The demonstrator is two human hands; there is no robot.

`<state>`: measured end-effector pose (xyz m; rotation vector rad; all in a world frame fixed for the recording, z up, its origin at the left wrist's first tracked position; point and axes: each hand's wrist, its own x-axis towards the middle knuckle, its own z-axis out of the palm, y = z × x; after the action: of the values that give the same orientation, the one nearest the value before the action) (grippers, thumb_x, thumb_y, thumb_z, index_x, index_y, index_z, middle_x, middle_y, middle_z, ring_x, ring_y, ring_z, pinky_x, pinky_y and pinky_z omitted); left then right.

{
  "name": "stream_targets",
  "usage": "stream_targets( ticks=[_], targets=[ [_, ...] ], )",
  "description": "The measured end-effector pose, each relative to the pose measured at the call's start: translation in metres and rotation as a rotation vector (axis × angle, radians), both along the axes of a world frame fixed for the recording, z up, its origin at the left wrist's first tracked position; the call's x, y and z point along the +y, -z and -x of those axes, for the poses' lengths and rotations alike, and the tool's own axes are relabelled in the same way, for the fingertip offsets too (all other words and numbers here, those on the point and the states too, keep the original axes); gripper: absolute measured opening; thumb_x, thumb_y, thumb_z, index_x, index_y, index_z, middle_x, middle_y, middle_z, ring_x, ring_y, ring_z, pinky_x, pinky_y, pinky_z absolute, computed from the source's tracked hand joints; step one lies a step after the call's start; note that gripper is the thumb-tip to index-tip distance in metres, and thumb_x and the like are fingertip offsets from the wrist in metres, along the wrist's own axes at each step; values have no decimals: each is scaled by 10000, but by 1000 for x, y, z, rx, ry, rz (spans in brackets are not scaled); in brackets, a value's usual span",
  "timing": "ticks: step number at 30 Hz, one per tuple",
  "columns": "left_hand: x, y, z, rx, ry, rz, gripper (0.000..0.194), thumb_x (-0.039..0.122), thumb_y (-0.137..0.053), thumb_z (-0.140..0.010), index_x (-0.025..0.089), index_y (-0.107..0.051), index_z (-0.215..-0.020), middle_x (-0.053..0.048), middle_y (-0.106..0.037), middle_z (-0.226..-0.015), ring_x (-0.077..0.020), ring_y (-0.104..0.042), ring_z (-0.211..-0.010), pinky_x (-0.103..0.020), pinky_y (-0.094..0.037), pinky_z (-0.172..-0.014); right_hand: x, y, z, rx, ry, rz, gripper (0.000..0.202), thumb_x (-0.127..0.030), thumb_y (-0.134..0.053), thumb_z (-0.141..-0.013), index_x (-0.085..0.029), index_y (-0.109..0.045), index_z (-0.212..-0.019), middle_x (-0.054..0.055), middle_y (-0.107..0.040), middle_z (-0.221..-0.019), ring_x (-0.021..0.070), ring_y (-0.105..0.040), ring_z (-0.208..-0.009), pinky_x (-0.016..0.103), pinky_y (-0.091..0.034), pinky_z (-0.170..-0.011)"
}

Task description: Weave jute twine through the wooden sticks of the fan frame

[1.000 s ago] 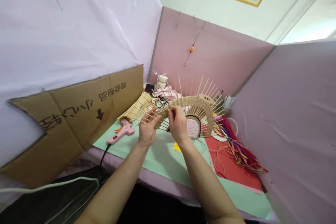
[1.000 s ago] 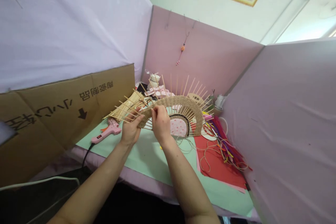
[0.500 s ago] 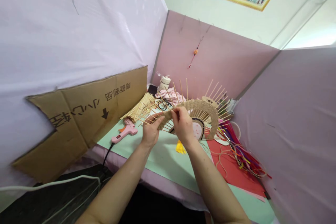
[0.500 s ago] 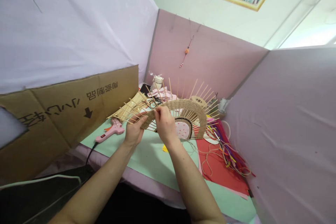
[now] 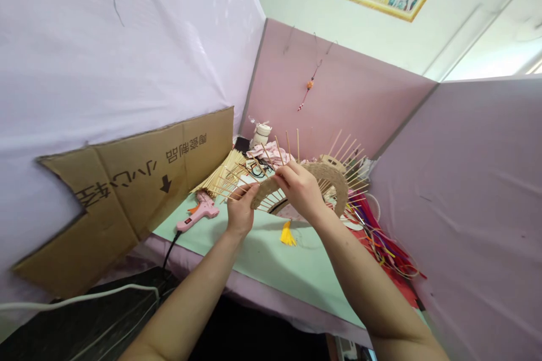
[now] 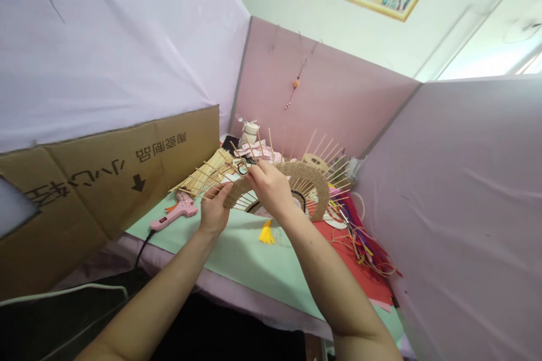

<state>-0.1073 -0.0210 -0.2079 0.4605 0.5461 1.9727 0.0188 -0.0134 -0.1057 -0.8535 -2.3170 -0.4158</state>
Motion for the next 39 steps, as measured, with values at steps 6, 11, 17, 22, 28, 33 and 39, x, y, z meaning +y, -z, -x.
stream_targets(
  ticks=[6,11,17,22,28,33,39],
  targets=[
    [0,0,-1,-18,-1,-4,264,296,-858,-549,152,-706,-710,5,-713,-691,-107,-652,-653,-250,-516,-694,3,-4,-8,1,-31,154,115,-236,-556,-915,-184,-614,-830,32,-581,-835,147,-541,-769,244,-409,-699],
    [2,1,-1,-3,-38,16,265,296,-860,-542,149,-705,-699,9,-706,-666,-101,-643,-631,-240,-511,-677,-2,-16,-11,-125,60,182,76,-216,-595,-889,-179,-630,-833,35,-599,-842,151,-549,-764,255,-384,-677],
    [3,3,0,1,-49,21,285,311,-864,-529,147,-707,-701,2,-708,-671,-107,-649,-641,-250,-515,-693,-12,-58,-18,-257,105,107,115,-189,-559,-895,-182,-645,-819,37,-583,-818,148,-525,-700,274,-353,-637],
    [3,2,0,6,-49,51,318,332,-866,-519,139,-701,-711,-9,-707,-669,-122,-656,-629,-266,-524,-676,-20,-76,-2,-328,1,-32,200,-134,-437,-931,-175,-615,-850,55,-542,-834,158,-493,-729,284,-356,-641],
    [1,0,-1,-24,-48,45,319,324,-874,-502,136,-703,-694,-11,-706,-652,-116,-655,-617,-262,-530,-677,-21,-70,42,-303,84,-184,180,-172,-447,-945,-179,-592,-839,65,-569,-877,159,-488,-756,269,-263,-535],
    [0,-1,0,-19,-46,46,312,329,-872,-505,140,-709,-693,-12,-709,-655,-117,-655,-616,-257,-525,-665,-16,-76,73,-419,96,-218,153,-111,-472,-914,-164,-600,-848,83,-588,-882,173,-510,-775,267,-256,-516],
    [1,1,0,10,-52,49,291,323,-860,-526,145,-710,-700,-7,-711,-664,-113,-654,-623,-252,-515,-673,-12,-88,90,-489,129,-164,213,-30,-441,-889,-144,-620,-906,112,-589,-936,202,-526,-813,278,-284,-519]
  ],
)
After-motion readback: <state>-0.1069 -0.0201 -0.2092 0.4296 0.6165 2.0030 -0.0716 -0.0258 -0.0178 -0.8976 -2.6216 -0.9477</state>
